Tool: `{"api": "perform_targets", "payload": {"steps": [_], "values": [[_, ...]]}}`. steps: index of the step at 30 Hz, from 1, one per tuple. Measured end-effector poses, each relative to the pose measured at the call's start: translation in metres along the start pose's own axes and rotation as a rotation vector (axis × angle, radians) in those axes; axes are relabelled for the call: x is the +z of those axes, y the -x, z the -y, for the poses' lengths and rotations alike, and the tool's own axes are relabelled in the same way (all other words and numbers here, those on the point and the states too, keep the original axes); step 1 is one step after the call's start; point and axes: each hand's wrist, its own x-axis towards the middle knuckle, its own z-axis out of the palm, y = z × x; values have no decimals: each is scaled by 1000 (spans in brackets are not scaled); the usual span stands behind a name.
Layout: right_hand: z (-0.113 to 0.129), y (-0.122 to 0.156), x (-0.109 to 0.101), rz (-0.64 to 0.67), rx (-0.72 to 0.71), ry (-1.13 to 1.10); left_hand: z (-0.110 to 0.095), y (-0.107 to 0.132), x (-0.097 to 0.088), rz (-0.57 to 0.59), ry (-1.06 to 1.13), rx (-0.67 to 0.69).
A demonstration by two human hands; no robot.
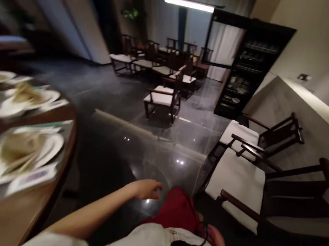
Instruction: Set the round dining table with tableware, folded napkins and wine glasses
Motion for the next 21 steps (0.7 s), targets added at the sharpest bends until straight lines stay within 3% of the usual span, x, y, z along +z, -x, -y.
{"api": "perform_targets", "payload": {"steps": [3,6,9,11,13,16,18,21], "values": [[109,-114,-11,-101,-41,-211,22,-43,-88,-55,-30,-42],[218,-223,-36,-59,-124,-289,42,-85,-166,-131,61,-17],[303,-317,-59,-28,-232,-280,76,-133,-230,-50,245,-20],[340,-369,-74,-44,-362,-180,109,-172,-273,43,292,-53],[363,-412,-91,-88,-484,83,143,-218,-324,84,288,-92],[388,-461,-123,-127,-428,566,177,-300,-420,20,257,-94],[408,-483,-150,-108,-322,683,179,-360,-495,-53,231,-40],[446,-506,-191,-176,-275,603,145,-453,-608,-74,190,94]]}}
